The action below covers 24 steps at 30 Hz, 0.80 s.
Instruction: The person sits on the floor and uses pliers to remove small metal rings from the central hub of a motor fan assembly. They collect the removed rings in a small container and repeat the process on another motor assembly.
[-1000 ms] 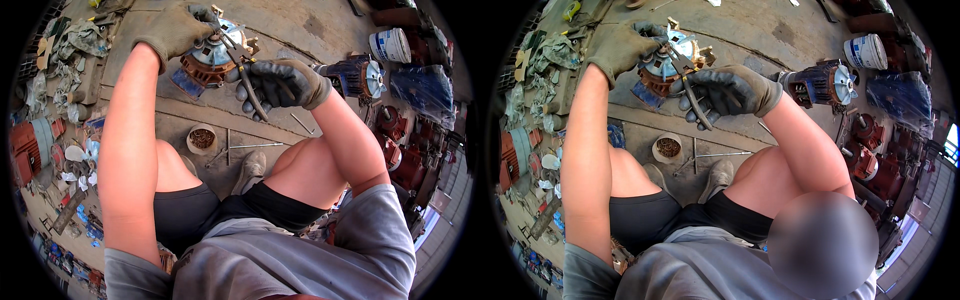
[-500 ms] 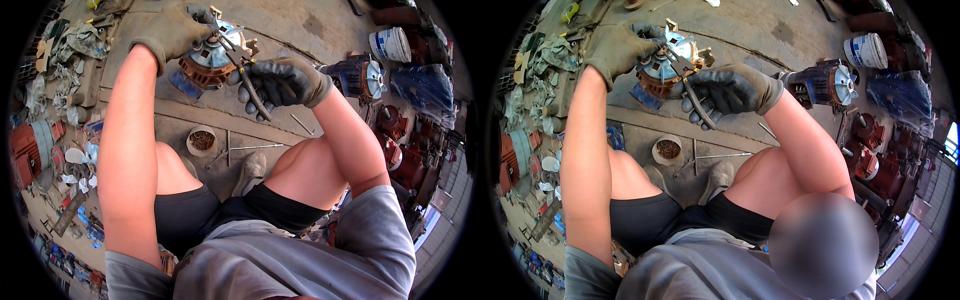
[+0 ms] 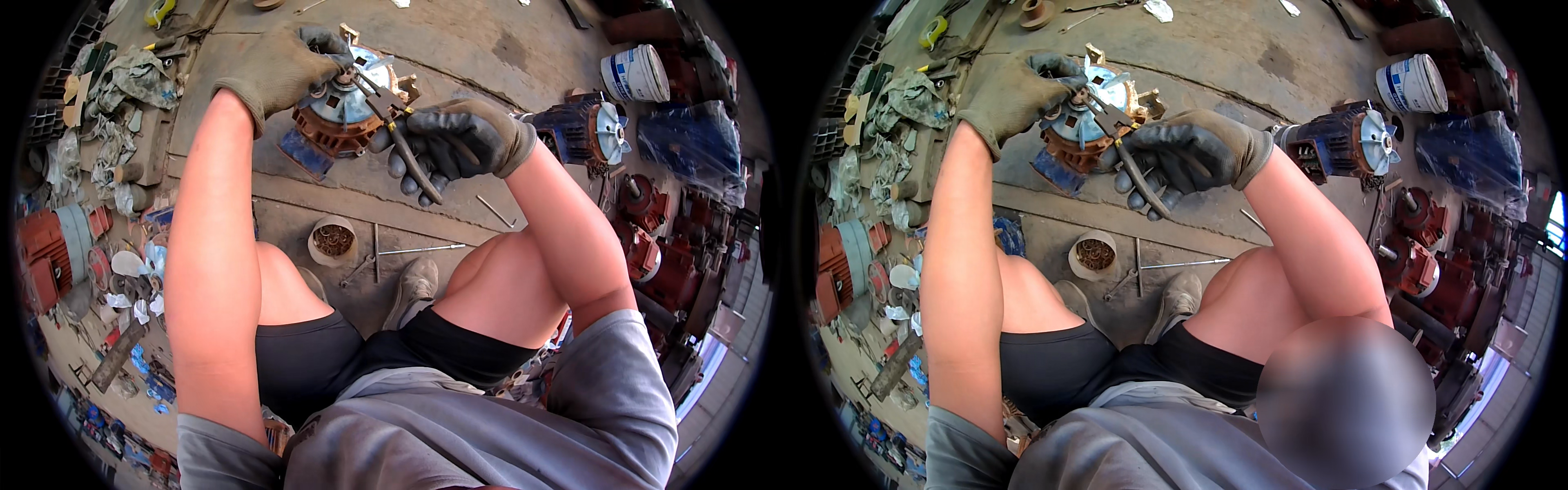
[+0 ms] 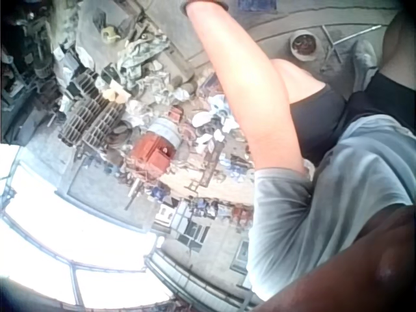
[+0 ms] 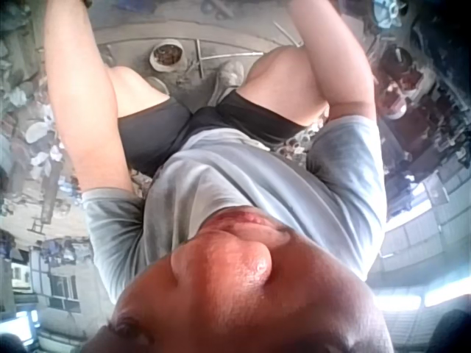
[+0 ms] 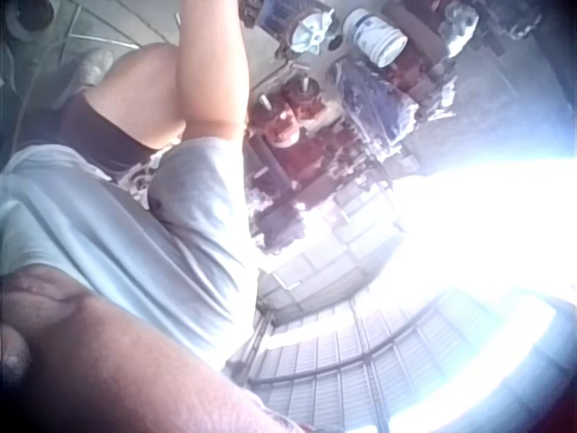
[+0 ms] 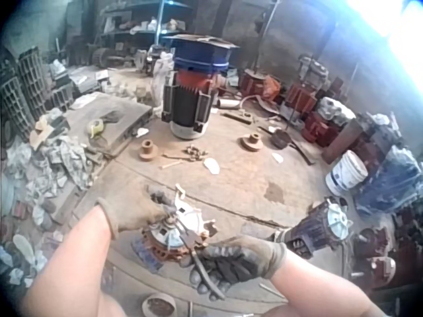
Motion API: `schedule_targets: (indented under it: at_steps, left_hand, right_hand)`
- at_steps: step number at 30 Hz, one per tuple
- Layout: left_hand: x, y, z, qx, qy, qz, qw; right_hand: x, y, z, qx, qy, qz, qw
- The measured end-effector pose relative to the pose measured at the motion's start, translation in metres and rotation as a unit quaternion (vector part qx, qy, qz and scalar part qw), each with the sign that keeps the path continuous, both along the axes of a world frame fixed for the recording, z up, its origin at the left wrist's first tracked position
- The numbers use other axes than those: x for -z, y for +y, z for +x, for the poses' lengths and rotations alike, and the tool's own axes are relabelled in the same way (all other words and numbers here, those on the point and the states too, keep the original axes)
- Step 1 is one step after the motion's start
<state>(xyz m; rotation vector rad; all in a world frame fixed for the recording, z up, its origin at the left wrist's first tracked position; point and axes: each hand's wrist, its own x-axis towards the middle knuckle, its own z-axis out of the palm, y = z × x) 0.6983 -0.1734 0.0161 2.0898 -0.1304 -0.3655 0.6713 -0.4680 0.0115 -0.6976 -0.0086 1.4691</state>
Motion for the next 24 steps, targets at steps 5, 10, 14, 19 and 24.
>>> schedule_targets:
  at_steps: [5, 10, 14, 19, 24]
  left_hand:
    - [-0.006, -0.001, -0.002, -0.003, 0.013, 0.029, 1.000]
    - [0.001, 0.002, -0.001, -0.003, 0.013, -0.011, 1.000]
    - [0.009, 0.005, 0.001, 0.004, 0.018, -0.042, 0.999]
    - [0.002, 0.002, -0.003, -0.007, 0.009, -0.021, 1.000]
    - [-0.001, 0.000, -0.001, 0.000, -0.002, -0.006, 1.000]
  right_hand:
    - [-0.004, 0.000, -0.001, 0.006, 0.023, -0.016, 1.000]
    - [-0.011, 0.003, -0.006, 0.013, 0.025, -0.036, 0.999]
    - [-0.011, 0.004, -0.006, 0.014, 0.024, -0.031, 0.999]
    - [-0.010, 0.007, -0.011, 0.011, 0.021, -0.053, 0.998]
    - [-0.003, 0.005, -0.012, 0.019, 0.039, -0.067, 0.997]
